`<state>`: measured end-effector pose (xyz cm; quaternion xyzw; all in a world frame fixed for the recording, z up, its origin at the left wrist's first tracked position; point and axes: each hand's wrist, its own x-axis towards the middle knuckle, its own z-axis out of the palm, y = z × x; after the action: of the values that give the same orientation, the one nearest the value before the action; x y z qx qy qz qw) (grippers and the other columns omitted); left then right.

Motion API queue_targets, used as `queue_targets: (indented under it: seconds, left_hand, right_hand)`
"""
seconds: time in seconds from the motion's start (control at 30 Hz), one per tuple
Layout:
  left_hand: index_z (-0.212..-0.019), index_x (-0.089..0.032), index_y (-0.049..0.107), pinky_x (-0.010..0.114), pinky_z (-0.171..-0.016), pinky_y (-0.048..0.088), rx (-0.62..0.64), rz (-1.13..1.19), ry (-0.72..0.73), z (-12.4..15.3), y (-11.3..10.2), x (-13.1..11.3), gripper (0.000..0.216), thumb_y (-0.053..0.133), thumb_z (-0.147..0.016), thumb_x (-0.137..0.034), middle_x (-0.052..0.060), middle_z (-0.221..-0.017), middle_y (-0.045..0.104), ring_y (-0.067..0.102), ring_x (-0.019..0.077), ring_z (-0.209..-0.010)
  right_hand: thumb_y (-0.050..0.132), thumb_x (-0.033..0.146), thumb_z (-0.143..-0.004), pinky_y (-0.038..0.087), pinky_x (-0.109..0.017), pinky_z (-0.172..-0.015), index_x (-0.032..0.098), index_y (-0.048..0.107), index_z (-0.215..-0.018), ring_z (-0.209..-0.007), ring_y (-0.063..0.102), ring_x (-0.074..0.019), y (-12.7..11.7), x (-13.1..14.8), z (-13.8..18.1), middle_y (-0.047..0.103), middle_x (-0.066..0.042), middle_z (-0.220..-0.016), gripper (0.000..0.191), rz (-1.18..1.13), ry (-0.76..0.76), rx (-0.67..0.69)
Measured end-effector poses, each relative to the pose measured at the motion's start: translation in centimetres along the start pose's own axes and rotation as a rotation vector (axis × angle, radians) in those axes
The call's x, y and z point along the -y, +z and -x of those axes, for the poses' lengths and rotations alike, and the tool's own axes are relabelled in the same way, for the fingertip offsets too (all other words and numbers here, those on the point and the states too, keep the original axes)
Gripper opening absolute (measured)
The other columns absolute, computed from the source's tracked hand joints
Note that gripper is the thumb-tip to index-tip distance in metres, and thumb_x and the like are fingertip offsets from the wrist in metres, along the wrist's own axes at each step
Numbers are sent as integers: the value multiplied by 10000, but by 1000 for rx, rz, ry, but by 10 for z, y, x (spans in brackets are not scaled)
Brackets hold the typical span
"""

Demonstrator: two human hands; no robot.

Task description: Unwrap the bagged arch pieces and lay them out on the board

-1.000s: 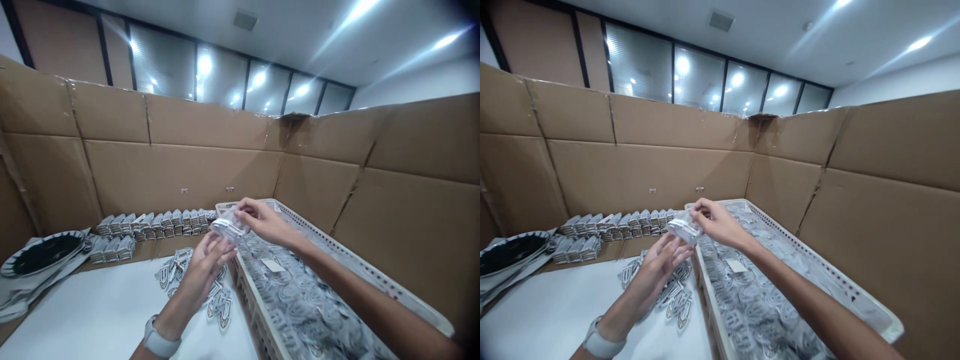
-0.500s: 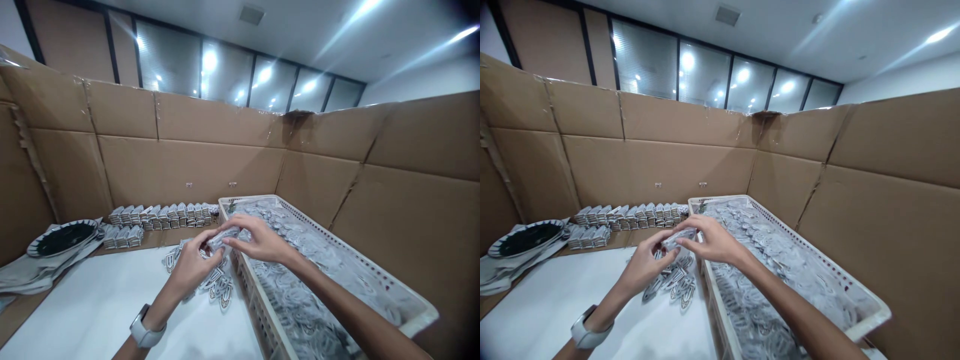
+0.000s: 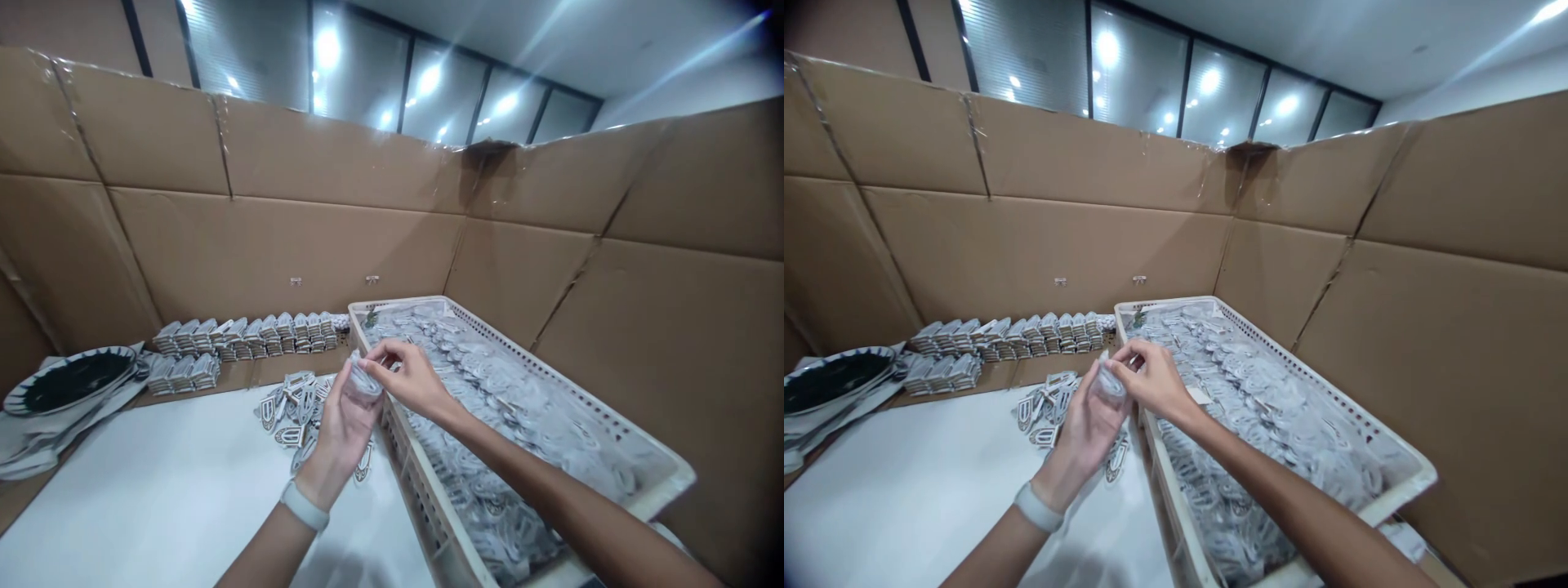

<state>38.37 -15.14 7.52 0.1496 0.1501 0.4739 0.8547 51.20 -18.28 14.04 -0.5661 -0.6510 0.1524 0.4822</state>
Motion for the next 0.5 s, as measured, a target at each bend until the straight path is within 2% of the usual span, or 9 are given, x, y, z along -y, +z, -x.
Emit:
queue_targets:
  seconds: [0.1, 0.23, 0.33, 0.4, 0.5]
  left_hand:
    - [-1171, -166, 747, 305, -766, 653, -22, 82, -52, -5, -2, 10, 247, 660, -1031, -350, 72, -1100, 815, 780, 181, -899]
    - [-1163, -164, 740, 286, -732, 652, -81, 52, -31, -6, -3, 7, 232, 654, -1034, -336, 68, -1085, 814, 780, 177, -876]
    - [-1149, -192, 729, 238, -722, 624, -106, -93, 14, -8, -7, 3, 210, 715, -984, -321, 50, -1085, 792, 754, 142, -851]
    - [-1030, -196, 713, 205, -649, 572, -119, -277, 56, -10, -12, -3, 198, 779, -921, -348, 29, -941, 754, 700, 114, -732]
    - [-939, -210, 656, 216, -494, 430, -114, -621, 148, -17, -24, -20, 350, 871, -785, -439, -15, -731, 646, 579, 115, -570]
  right_hand:
    - [729, 280, -885, 485, -299, -702, 211, 742, -818, -747, 653, -166, 2, -1, 1, 763, -16, -836, 97, 56, -24, -33]
    - [715, 279, -892, 484, -303, -689, 210, 709, -828, -725, 638, -164, -1, -6, -1, 749, -16, -849, 94, 106, -58, -37]
    - [694, 328, -934, 486, -311, -690, 209, 692, -884, -730, 635, -163, -10, -5, -6, 746, -27, -902, 129, 100, -74, -117]
    - [682, 369, -964, 480, -307, -671, 214, 685, -920, -755, 645, -167, -24, 5, -7, 744, -32, -938, 161, 79, -79, -156]
    - [659, 380, -1007, 492, -303, -689, 229, 680, -950, -811, 665, -171, -56, 44, 5, 745, -25, -964, 163, 69, -111, -62]
